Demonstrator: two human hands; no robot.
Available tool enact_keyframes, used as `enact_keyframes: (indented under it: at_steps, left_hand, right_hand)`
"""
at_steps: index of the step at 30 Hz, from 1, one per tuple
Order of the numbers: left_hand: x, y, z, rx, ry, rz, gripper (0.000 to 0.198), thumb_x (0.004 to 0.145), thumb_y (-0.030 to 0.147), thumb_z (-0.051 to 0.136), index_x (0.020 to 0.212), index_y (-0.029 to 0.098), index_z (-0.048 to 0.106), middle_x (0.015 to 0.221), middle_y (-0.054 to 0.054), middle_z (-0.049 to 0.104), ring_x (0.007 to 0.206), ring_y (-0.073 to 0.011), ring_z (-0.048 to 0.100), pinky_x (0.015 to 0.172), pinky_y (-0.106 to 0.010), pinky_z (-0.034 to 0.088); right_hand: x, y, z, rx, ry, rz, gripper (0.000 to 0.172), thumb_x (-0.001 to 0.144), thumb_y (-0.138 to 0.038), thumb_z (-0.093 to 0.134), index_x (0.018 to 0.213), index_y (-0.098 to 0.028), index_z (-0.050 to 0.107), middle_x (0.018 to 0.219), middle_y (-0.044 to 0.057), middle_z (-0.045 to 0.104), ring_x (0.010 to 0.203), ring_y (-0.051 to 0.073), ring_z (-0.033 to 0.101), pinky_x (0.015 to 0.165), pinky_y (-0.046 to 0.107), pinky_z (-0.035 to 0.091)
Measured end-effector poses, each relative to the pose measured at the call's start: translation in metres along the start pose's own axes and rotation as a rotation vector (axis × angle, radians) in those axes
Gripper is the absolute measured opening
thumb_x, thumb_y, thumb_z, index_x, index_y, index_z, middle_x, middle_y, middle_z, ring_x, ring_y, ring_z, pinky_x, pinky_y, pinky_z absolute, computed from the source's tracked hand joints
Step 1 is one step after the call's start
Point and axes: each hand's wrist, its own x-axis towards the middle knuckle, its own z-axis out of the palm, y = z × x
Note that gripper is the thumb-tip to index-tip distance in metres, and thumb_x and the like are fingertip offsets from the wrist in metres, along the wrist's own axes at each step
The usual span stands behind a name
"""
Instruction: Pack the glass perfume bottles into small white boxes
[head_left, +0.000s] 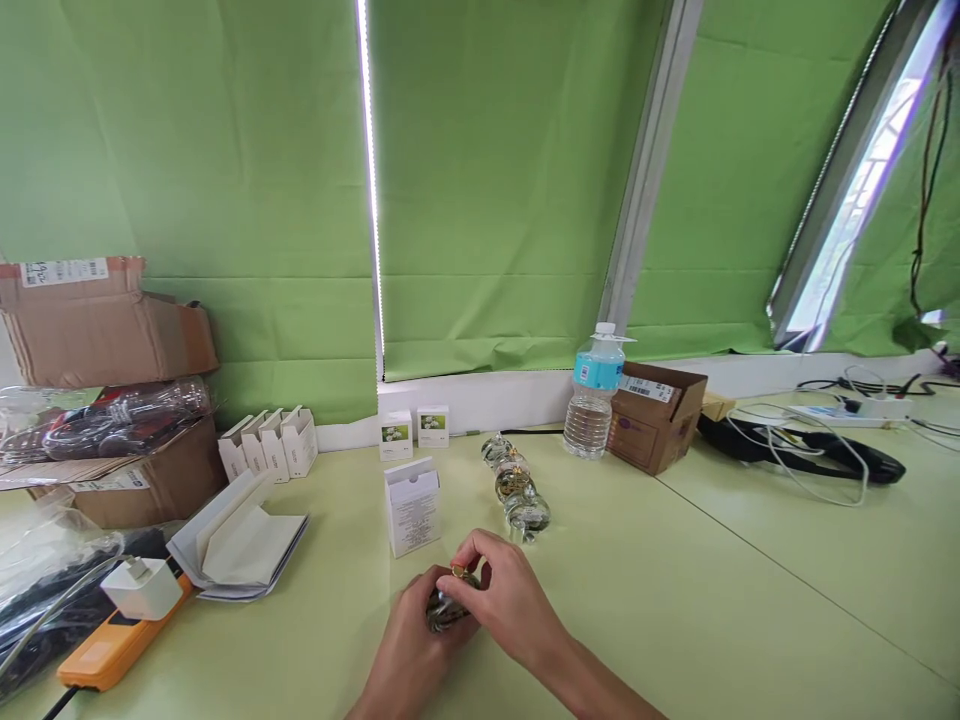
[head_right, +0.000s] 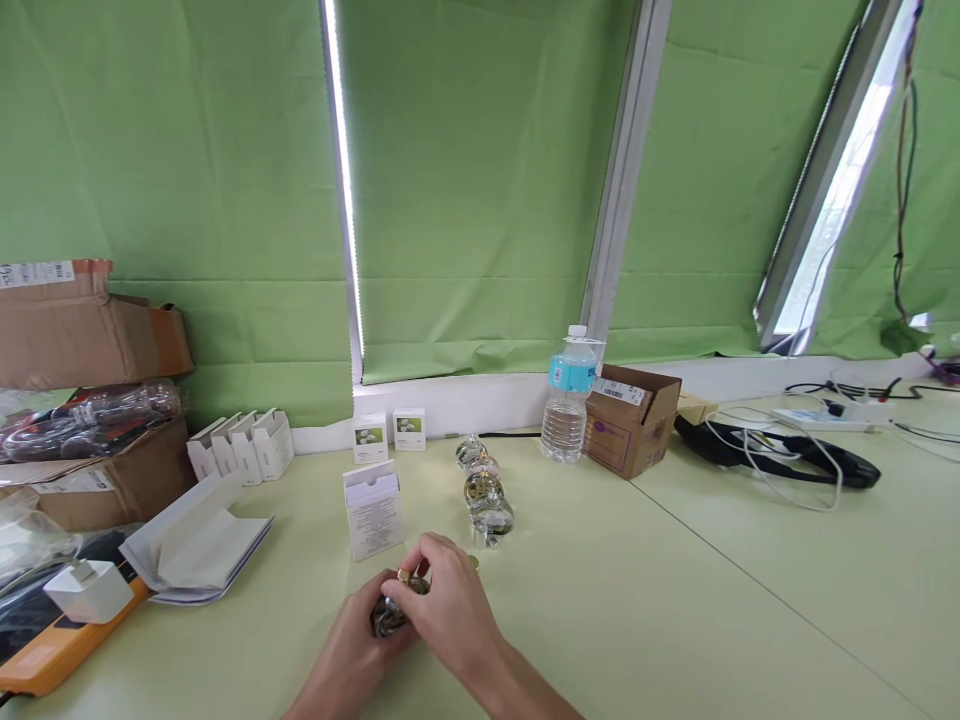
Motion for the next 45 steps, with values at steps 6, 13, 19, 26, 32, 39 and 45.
enact_keyframes:
  at_steps: [6,13,19,26,32,39,45]
  left_hand:
    - [0.0,0.005,0.0,0.035,0.002,-0.006,0.011,0.078,0.023,0.064,0.085,0.016,0.059,0.082,-0.001,0.065,0.076,-0.0172,0.057,0.067,-0.023,0.043]
    - [-0.002,0.01,-0.002,0.182,0.028,-0.085,0.017,0.075,0.026,0.068,0.088,0.018,0.061,0.086,-0.001,0.067,0.079,-0.018,0.058,0.071,-0.024,0.043]
    - [-0.003,0.013,-0.002,0.2,0.021,-0.103,0.019,0.076,0.031,0.067,0.089,0.019,0.061,0.088,-0.002,0.068,0.082,-0.0199,0.06,0.074,-0.025,0.044]
    - [-0.003,0.006,-0.001,0.195,0.03,-0.075,0.018,0.077,0.032,0.067,0.088,0.019,0.061,0.086,-0.001,0.068,0.081,-0.0197,0.06,0.072,-0.025,0.044]
    - [-0.004,0.006,-0.002,0.21,0.039,-0.063,0.019,0.077,0.031,0.067,0.091,0.018,0.062,0.088,-0.002,0.069,0.081,-0.0197,0.06,0.072,-0.025,0.044]
    - [-0.003,0.004,-0.001,0.194,0.041,-0.035,0.016,0.076,0.029,0.066,0.088,0.019,0.061,0.087,-0.001,0.069,0.081,-0.0192,0.061,0.072,-0.025,0.044]
    - [-0.005,0.006,-0.003,0.203,0.044,-0.039,0.015,0.076,0.027,0.066,0.088,0.019,0.061,0.087,-0.001,0.069,0.081,-0.0194,0.061,0.072,-0.025,0.044]
  right_hand:
    - [-0.008,-0.007,-0.011,-0.031,-0.007,-0.065,0.021,0.082,-0.041,0.064,0.094,-0.023,0.063,0.091,-0.001,0.066,0.08,0.016,0.059,0.064,0.024,0.045]
    - [-0.006,0.014,-0.046,-0.535,0.011,-0.169,0.024,0.097,-0.03,0.041,0.093,-0.022,0.063,0.096,0.005,0.066,0.094,0.023,0.06,0.08,0.034,0.044]
    - [-0.012,0.042,-0.046,-0.804,-0.201,-0.092,0.013,0.089,-0.02,0.054,0.099,-0.02,0.061,0.093,0.008,0.067,0.094,0.027,0.062,0.072,0.033,0.042]
    - [-0.012,0.049,-0.039,-0.75,-0.224,-0.092,0.019,0.09,-0.01,0.045,0.095,-0.019,0.061,0.095,0.008,0.064,0.086,0.022,0.063,0.067,0.03,0.039]
    - [-0.027,0.051,-0.024,-0.794,-0.239,0.02,0.015,0.086,-0.016,0.056,0.1,-0.017,0.062,0.096,0.009,0.063,0.08,0.025,0.065,0.061,0.03,0.038]
    - [-0.035,0.049,0.007,-0.994,-0.161,-0.101,0.038,0.085,0.003,0.04,0.107,-0.02,0.061,0.1,0.008,0.064,0.078,0.024,0.065,0.057,0.031,0.034]
    - [-0.027,0.044,-0.001,-0.788,-0.146,-0.124,0.025,0.093,-0.009,0.04,0.095,-0.021,0.062,0.092,0.004,0.066,0.08,0.021,0.064,0.06,0.03,0.035]
